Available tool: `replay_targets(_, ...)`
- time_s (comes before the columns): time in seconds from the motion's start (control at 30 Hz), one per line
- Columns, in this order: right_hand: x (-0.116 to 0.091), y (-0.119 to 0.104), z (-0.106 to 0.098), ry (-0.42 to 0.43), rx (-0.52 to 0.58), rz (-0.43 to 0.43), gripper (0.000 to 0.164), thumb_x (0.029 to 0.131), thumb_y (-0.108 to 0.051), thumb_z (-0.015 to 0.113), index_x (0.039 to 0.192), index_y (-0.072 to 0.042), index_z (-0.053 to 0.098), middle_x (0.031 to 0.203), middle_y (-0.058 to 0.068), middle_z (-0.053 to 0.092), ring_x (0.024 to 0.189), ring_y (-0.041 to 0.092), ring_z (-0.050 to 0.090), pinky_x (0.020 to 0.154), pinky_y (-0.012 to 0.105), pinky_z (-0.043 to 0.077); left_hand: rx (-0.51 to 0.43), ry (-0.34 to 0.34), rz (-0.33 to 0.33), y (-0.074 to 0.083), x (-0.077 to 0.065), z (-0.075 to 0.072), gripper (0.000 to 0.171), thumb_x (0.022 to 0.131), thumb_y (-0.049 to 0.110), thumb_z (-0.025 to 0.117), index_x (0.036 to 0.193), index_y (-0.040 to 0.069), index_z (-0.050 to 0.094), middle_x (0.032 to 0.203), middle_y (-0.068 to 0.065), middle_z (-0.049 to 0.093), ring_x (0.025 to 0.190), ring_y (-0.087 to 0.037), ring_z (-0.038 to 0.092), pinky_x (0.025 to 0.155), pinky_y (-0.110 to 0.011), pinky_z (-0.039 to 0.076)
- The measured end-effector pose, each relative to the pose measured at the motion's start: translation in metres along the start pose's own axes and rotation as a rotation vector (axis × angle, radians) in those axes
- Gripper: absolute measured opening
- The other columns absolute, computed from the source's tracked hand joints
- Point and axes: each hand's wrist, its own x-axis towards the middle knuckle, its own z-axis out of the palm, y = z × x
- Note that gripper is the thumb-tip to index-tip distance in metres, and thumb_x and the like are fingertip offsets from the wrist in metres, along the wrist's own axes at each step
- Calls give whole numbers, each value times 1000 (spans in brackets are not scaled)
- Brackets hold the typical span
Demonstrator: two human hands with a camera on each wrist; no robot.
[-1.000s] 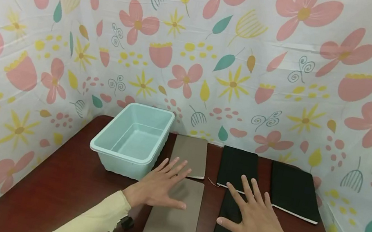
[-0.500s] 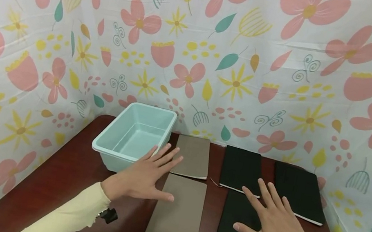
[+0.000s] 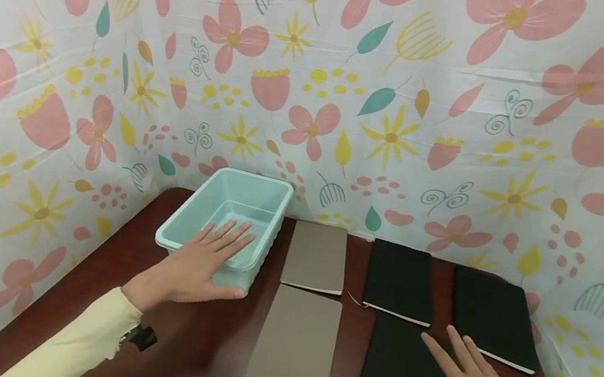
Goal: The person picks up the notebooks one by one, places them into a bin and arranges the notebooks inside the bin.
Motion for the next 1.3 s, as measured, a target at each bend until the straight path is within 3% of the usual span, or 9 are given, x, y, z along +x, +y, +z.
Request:
replay_targets(0.17, -11, 10, 14, -36, 27, 68, 90, 90, -67, 65, 154, -8, 44, 154, 35, 33, 134, 59, 35, 67, 64, 52, 7, 14, -37, -28, -13, 0, 94, 93, 82, 39, 165, 29, 9, 173, 4, 5, 159, -23, 1, 126, -57, 5)
replay_targets(0.37, -22, 24, 28, -76, 50, 109, 89, 92, -65, 64, 155, -7, 38, 150, 39, 33, 125, 68, 36, 77, 80, 39, 8, 78, -85, -61, -31, 3, 85, 97, 75, 43, 164, 26, 25, 171, 2, 16, 158, -26, 14, 125, -61, 8)
replay_targets(0.57, -28, 33, 38, -69, 58, 109, 88, 91, -63, 67, 154, -7, 40, 147, 40, 36, 121, 69, 40, 77, 79, 40, -9, 135, -115, -82, -49, 9, 78, 98, 65, 53, 160, 21, 37, 167, -5, 31, 154, -32, 28, 124, -64, 8)
replay_targets(0.83, -30, 33, 43, -71, 72, 110, 88, 92, -61, 67, 153, -4, 41, 146, 41, 36, 117, 70, 42, 74, 75, 43, -52, 124, -134, -94, -59, 19, 72, 100, 61, 55, 157, 17, 45, 165, -4, 35, 151, -32, 34, 120, -70, 12)
replay_targets(1.0, -28, 33, 45, -98, 76, 126, 88, 93, -63, 64, 152, -2, 41, 145, 42, 35, 115, 71, 43, 73, 74, 44, -73, 117, -142, -99, -66, 22, 68, 101, 57, 55, 154, 15, 48, 163, -4, 38, 151, -30, 34, 121, -66, 18)
replay_targets(1.17, -28, 35, 51, -147, 86, 155, 91, 93, -67, 60, 152, 0, 41, 144, 45, 34, 115, 72, 43, 72, 74, 44, -129, 132, -160, -103, -69, 24, 64, 102, 53, 57, 153, 15, 50, 161, -4, 42, 155, -34, 24, 123, -60, 21)
replay_targets(1.3, -29, 40, 58, -158, 97, 163, 92, 93, -69, 58, 152, 0, 40, 144, 45, 32, 116, 71, 42, 73, 74, 43, -202, 142, -196, -105, -71, 24, 62, 101, 49, 62, 153, 17, 51, 161, -4, 41, 156, -37, 19, 117, -62, 32)
